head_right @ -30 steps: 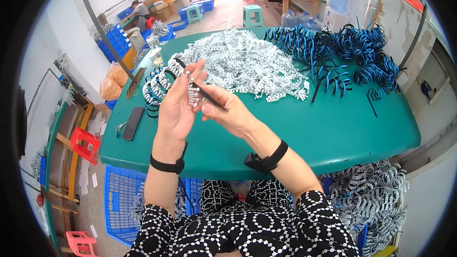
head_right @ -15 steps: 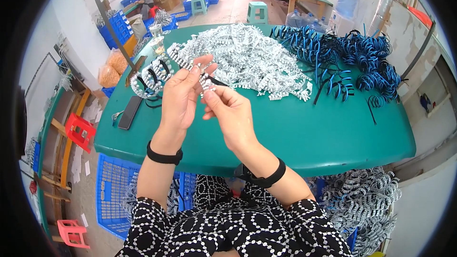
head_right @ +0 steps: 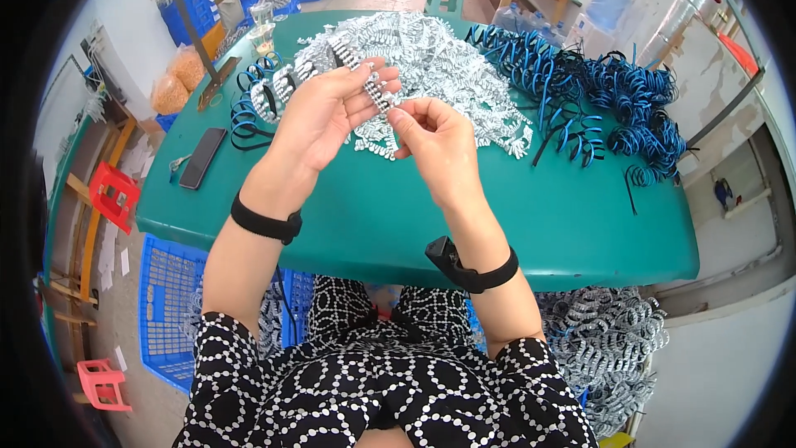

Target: Manually weaving or attaching decorative pearl strands to black spiral shoe components.

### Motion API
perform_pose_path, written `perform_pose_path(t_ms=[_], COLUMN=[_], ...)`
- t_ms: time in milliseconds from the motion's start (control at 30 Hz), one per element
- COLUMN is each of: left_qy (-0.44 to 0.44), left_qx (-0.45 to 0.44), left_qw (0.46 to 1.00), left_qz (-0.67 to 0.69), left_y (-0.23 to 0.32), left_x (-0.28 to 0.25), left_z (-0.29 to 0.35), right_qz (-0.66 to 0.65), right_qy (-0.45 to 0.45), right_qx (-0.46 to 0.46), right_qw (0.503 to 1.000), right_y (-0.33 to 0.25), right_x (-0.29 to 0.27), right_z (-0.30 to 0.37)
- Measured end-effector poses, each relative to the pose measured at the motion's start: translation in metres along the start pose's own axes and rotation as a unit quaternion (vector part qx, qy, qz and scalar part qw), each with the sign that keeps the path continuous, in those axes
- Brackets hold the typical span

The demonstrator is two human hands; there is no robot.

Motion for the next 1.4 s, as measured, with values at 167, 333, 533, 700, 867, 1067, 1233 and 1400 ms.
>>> perform_pose_path(t_ms=[167,333,533,700,867,1067,1233,1400], left_qy=[-0.002,0.008,0.015,0.018,0.012,0.007,0.025,0.025], left_qx=[-0.004,-0.024,-0.034,-0.037,-0.056,-0.063,-0.061,-0.077], left_qw=[1.000,1.000,0.999,0.999,0.998,0.998,0.998,0.996], left_qz=[-0.023,-0.019,-0.024,-0.008,-0.025,-0.019,-0.023,-0.046], left_y=[-0.005,-0.012,-0.021,-0.025,-0.029,-0.033,-0.033,-0.033], left_x=[0.003,-0.004,-0.007,-0.013,-0.014,-0.020,-0.020,-0.021], left_z=[-0.001,-0.003,-0.005,-0.007,-0.010,-0.009,-0.006,-0.006], right_qz=[0.048,0.069,0.081,0.087,0.079,0.050,0.067,0.088], right_qy=[-0.030,-0.032,-0.042,-0.054,-0.071,-0.102,-0.100,-0.100], right_qx=[0.002,-0.004,0.014,0.017,0.027,0.056,0.049,0.045], right_qw=[0.998,0.997,0.996,0.995,0.994,0.992,0.992,0.990], right_y=[-0.004,0.001,0.007,0.012,0.014,0.020,0.020,0.022], right_x=[-0.009,-0.009,-0.010,-0.008,-0.009,-0.009,-0.006,-0.004], right_z=[-0.002,-0.003,-0.004,-0.004,-0.004,-0.002,-0.001,-0.001])
Point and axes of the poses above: each hand's wrist, its own z-axis away from the middle knuckle, its own x-axis out of the palm, y = z × x, the point moved 4 cm from there along -z, towards the middle knuckle, and after that the axes turned 8 degrees about y, right-handed, at the moved point
